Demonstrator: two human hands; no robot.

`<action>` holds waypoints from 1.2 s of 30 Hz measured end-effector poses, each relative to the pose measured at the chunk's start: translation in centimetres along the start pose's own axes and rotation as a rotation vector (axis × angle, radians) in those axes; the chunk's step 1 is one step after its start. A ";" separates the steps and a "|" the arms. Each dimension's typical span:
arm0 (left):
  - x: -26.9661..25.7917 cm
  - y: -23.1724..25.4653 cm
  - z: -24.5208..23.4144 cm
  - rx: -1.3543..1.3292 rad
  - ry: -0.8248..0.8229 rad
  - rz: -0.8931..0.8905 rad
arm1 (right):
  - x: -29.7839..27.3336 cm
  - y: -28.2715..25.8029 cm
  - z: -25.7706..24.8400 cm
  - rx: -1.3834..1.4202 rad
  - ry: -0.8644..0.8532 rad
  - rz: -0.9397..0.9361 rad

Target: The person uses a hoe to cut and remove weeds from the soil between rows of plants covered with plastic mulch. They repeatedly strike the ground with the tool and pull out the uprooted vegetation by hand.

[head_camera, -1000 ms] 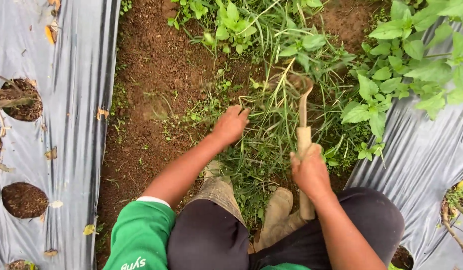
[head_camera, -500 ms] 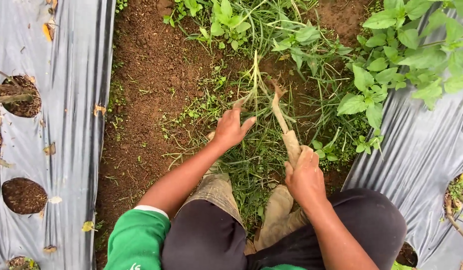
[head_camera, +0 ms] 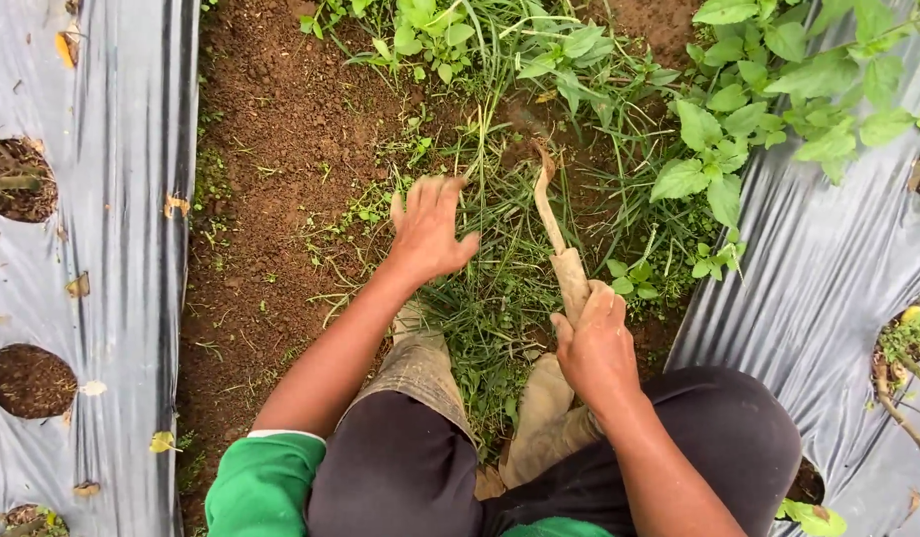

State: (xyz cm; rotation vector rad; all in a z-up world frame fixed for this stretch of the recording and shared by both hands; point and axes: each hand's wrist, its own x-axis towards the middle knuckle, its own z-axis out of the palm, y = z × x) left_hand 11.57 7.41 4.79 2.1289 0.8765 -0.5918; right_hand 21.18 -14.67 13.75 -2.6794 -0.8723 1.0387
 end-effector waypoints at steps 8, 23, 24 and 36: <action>5.9 0.1 3.8 0.093 0.934 0.635 | -2.0 -0.2 0.6 0.082 -0.074 0.012; 6.4 -4.9 11.4 0.454 0.728 0.851 | -4.1 -1.7 -3.4 0.362 -0.049 0.095; 6.7 -4.5 11.5 0.452 0.723 0.857 | -4.0 -1.2 -3.8 0.364 -0.047 0.102; 11.8 8.2 3.4 0.780 0.421 0.828 | -2.0 0.0 -2.5 1.044 0.125 0.297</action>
